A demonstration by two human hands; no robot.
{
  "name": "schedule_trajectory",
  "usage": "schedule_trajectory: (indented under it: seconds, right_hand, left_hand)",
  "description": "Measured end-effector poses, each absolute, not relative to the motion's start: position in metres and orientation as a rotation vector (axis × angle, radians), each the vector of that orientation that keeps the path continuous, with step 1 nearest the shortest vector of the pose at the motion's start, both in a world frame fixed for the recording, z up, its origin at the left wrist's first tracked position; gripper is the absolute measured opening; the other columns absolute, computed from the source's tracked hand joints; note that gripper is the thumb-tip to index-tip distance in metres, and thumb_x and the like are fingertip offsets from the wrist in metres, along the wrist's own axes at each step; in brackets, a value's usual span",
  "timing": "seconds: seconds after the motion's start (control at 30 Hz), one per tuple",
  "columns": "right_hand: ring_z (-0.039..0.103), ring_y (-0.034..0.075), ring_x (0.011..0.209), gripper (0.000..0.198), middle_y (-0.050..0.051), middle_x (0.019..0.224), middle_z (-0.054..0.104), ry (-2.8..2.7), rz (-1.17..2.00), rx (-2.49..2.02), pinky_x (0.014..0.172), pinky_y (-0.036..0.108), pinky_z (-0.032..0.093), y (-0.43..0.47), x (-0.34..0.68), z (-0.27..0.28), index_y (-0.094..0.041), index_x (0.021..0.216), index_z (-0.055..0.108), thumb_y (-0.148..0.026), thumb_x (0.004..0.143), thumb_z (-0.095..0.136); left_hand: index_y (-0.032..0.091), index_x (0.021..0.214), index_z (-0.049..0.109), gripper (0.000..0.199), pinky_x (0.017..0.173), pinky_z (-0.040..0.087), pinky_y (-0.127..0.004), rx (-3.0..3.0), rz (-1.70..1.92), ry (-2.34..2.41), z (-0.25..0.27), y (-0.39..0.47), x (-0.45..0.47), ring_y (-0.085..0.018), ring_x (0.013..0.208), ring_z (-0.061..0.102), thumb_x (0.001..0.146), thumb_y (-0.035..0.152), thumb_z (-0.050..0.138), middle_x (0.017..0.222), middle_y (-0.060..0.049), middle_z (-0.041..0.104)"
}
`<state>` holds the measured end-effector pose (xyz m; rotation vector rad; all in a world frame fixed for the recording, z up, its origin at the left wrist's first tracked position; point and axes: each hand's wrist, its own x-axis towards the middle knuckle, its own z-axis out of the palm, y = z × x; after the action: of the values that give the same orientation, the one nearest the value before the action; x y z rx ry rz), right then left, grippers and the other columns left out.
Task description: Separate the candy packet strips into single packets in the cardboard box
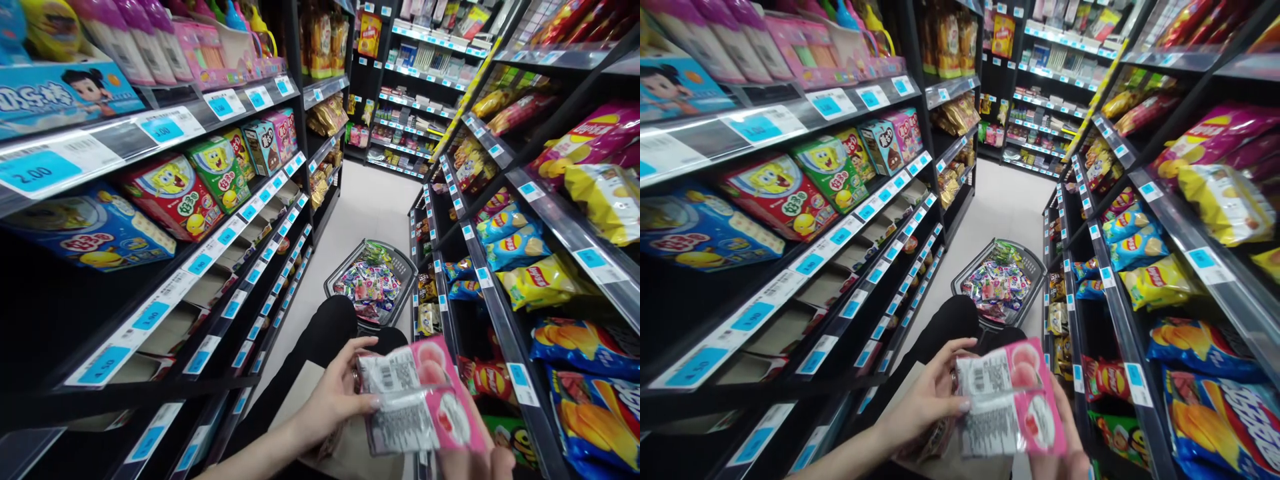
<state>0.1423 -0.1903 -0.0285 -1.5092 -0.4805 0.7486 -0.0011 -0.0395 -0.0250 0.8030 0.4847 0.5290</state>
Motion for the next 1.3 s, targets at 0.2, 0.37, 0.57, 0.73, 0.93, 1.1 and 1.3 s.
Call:
schedule_trajectory:
  seconds: [0.2,0.37,0.57,0.73,0.93,1.1,1.3]
  right_hand:
    - [0.066,0.03,0.107,0.059,0.009,0.113,0.073,-0.151,0.88,-1.389,0.086,0.041,0.053,-0.173,0.116,-0.061,-0.028,0.129,0.056,-0.059,0.079,0.063]
    - [0.068,0.027,0.096,0.039,0.007,0.105,0.075,-0.664,1.144,-1.605,0.087,0.035,0.05,-0.172,0.151,-0.029,-0.022,0.107,0.072,-0.05,0.083,0.063]
    - [0.066,0.025,0.091,0.038,0.008,0.106,0.073,-1.075,1.306,-1.681,0.087,0.037,0.047,-0.16,0.172,0.011,-0.023,0.117,0.067,-0.044,0.086,0.06]
    - [0.067,0.026,0.095,0.046,0.01,0.114,0.07,-0.578,1.194,-1.357,0.086,0.037,0.05,-0.179,0.162,-0.009,-0.028,0.113,0.068,-0.049,0.073,0.072]
    - [0.068,0.028,0.099,0.073,0.005,0.115,0.067,-0.207,0.72,-1.11,0.081,0.043,0.055,-0.192,0.126,-0.038,-0.042,0.122,0.059,-0.047,0.055,0.087]
    - [0.071,0.028,0.078,0.031,0.01,0.085,0.075,-0.437,0.318,-1.598,0.066,0.037,0.055,-0.199,0.125,-0.042,-0.024,0.08,0.077,-0.048,0.062,0.083]
    - [0.068,0.023,0.068,0.024,0.007,0.073,0.074,-0.575,0.083,-1.735,0.065,0.032,0.05,-0.199,0.125,-0.032,-0.022,0.066,0.074,-0.045,0.071,0.077]
  left_hand:
    - [0.016,0.096,0.06,0.051,0.071,0.045,-0.026,1.1,0.504,0.634,-0.023,-0.056,0.001,-0.018,0.079,0.058,0.057,0.035,0.087,0.083,0.0,0.061]
    - [0.021,0.137,0.044,0.084,0.078,0.049,-0.033,1.202,0.347,0.432,-0.008,-0.029,-0.015,-0.023,0.092,0.061,0.065,0.046,0.08,0.121,-0.012,0.059]
    - [0.023,0.11,0.072,0.054,0.094,0.045,-0.036,1.351,-0.023,0.272,0.005,0.005,-0.016,-0.027,0.105,0.062,0.059,0.032,0.085,0.111,-0.005,0.071]
    - [0.019,0.099,0.078,0.041,0.083,0.05,-0.029,1.305,0.072,0.378,0.002,-0.006,-0.012,-0.025,0.091,0.067,0.058,0.027,0.084,0.097,-0.005,0.077]
    - [0.015,0.073,0.08,0.016,0.071,0.049,-0.029,1.232,0.42,0.67,-0.005,-0.018,-0.006,-0.022,0.072,0.066,0.058,0.022,0.078,0.074,-0.007,0.077]
    - [0.016,0.063,0.077,0.005,0.066,0.045,-0.026,1.33,0.445,0.649,0.004,-0.021,-0.007,-0.017,0.063,0.06,0.06,0.02,0.076,0.064,-0.005,0.073]
    - [0.015,0.062,0.068,0.014,0.066,0.039,-0.024,1.547,0.394,0.676,0.023,-0.026,-0.014,-0.015,0.067,0.055,0.073,0.024,0.067,0.066,-0.001,0.066]
